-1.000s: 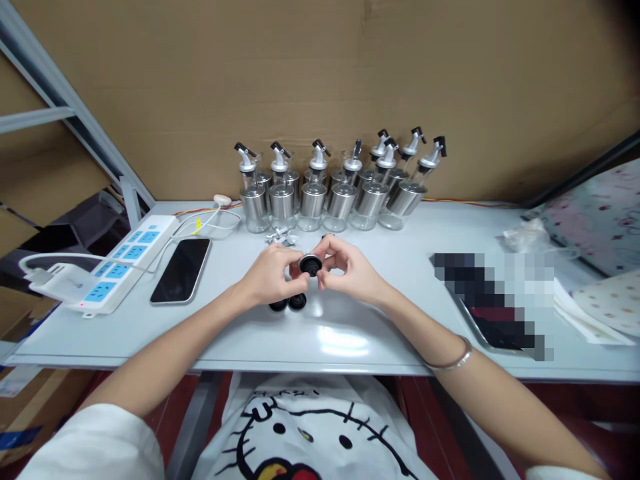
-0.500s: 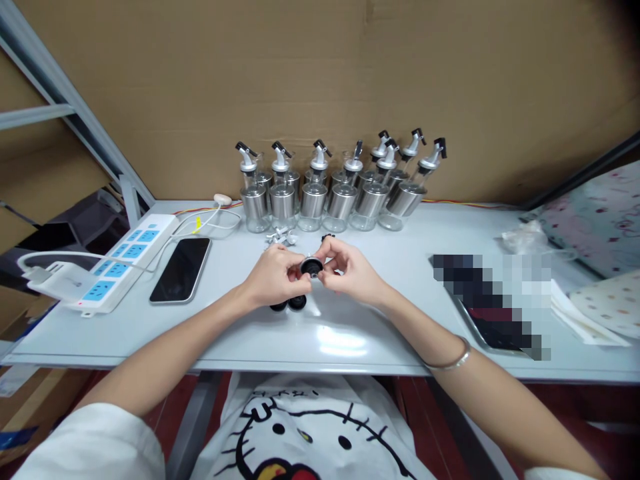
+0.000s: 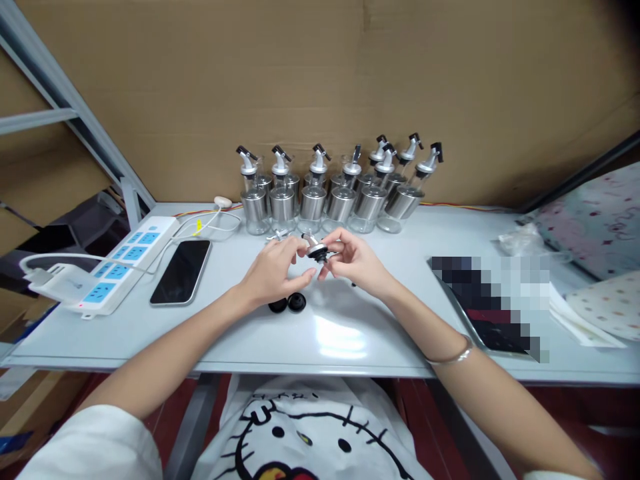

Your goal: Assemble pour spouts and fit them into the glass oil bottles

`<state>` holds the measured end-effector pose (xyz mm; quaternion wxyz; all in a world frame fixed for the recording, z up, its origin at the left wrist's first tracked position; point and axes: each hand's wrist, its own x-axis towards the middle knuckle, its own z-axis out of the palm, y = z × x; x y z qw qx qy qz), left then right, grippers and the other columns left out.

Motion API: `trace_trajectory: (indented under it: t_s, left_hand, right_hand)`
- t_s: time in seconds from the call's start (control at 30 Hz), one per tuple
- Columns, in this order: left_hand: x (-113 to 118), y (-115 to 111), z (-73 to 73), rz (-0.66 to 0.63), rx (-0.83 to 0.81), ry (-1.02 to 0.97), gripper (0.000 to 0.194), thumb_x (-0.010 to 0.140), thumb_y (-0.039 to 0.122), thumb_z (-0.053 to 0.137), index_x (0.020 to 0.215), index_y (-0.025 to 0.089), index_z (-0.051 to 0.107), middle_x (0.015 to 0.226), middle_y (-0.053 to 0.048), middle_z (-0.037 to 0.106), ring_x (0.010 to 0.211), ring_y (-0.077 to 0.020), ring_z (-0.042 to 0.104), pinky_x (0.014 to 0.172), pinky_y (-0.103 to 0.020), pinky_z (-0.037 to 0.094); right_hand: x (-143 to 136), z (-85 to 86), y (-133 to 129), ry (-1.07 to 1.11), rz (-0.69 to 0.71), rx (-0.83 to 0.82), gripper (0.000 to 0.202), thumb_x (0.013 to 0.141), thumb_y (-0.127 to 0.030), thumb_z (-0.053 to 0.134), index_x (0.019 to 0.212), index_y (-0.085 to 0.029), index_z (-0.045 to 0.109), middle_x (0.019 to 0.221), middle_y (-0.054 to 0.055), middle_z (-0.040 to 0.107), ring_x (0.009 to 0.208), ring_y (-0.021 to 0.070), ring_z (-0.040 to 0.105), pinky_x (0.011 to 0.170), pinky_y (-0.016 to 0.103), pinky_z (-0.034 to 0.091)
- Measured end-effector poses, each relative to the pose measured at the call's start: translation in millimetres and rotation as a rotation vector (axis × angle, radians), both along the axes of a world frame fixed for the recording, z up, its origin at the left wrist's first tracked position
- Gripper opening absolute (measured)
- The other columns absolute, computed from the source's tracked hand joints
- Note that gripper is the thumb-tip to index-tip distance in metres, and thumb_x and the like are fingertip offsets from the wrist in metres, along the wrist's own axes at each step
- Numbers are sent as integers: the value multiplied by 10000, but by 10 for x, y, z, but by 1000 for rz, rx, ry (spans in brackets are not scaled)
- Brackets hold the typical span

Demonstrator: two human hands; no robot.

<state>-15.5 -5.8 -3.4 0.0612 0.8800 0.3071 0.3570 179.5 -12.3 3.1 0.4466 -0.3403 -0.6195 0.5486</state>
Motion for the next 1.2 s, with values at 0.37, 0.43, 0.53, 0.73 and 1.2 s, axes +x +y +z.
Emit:
trace_trajectory:
  t_s: [0.37,0.43,0.53,0.73,1.2]
  left_hand:
    - [42,-15,-43,-105,24,-59,277,933,304,487,1183,205,417,1115,-102,541,1029,-210,543,899,-373,462]
    - [40,-20,-44,-112,59,-19,274,924,302,501,1174,209,438,1067,-88,569,987,-214,551,876,-372,458]
    - [37,-18,-31,-83,134,52,241,894,281,525,1115,192,494,984,-82,595,921,-224,551,808,-356,449]
    - [-12,75,0,4,150,11,162,838,207,525,996,174,515,875,-47,614,802,-190,551,756,-315,431]
    - [8,-1,29,-139,32,216,156,871,216,453,1015,179,499,999,-90,605,972,-224,559,876,-356,416]
  right_hand:
    - [-38,-23,-24,1,-18,-22,294,604,-145,677,798,-207,466,717,-67,614,575,103,653,554,218,484]
    - [-23,-8,-20,-30,20,22,232,642,-166,655,814,-201,502,705,-50,632,590,104,640,582,234,487]
    - [21,74,23,-175,81,144,111,708,-183,581,819,-178,584,733,4,676,678,132,651,665,269,494]
    - [153,212,250,-594,-226,365,213,743,-103,489,913,-166,601,745,25,700,691,154,637,687,271,461]
    - [164,-57,273,-1284,-455,222,243,816,-200,509,828,-165,749,846,122,749,803,233,666,671,277,412]
